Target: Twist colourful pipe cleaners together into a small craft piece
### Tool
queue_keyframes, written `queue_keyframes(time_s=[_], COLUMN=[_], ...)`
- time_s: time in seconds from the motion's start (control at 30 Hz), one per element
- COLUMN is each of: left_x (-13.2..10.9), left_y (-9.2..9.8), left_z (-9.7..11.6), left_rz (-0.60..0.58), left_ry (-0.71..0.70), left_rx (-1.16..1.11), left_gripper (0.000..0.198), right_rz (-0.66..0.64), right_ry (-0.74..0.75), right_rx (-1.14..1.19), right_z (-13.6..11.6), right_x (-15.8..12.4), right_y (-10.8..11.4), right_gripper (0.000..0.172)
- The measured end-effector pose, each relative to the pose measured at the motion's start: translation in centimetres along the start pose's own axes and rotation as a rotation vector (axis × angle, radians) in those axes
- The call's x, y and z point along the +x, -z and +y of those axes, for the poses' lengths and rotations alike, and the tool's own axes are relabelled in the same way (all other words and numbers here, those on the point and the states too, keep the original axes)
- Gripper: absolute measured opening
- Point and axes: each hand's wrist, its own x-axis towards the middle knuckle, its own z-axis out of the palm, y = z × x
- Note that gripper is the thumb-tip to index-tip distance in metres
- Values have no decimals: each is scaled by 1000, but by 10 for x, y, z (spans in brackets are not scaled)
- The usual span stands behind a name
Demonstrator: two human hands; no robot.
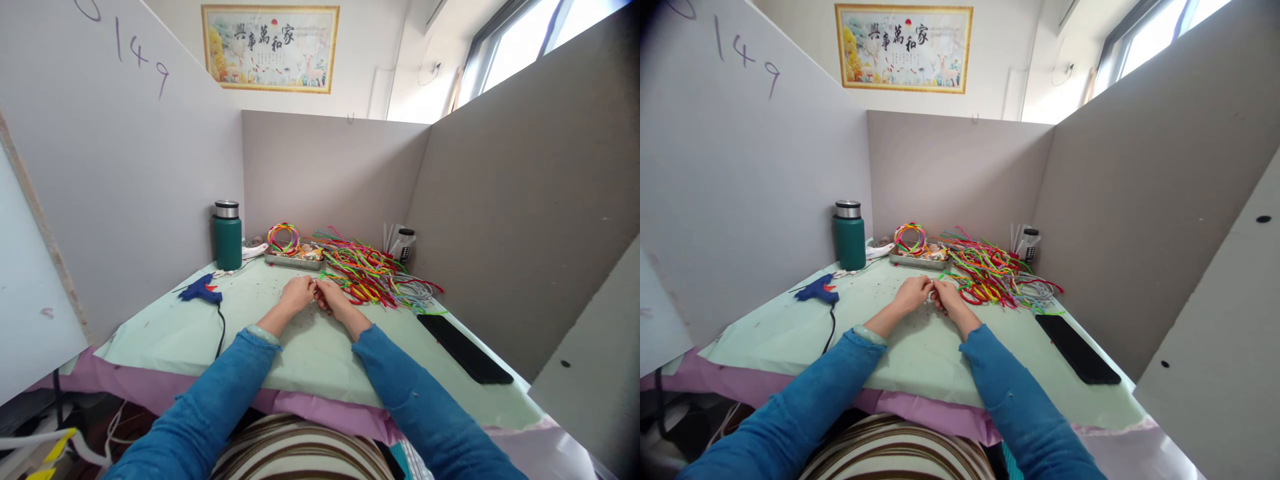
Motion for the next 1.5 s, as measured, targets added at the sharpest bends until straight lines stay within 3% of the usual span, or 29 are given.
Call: queue_keyframes(time_s=[1.2, 1.5], left_x=[1, 1], left_y=[-3, -6], left_z=[-1, -4], left_rz=[-53, -29], left_ry=[14, -39], left_rx=[-15, 0], left_gripper=[30, 31], right_rz=[4, 5], right_ry=[20, 8], right_rx=[-137, -147], right_z=[1, -1], right_x=[-1, -2], right_y=[-1, -2], right_gripper=[30, 31])
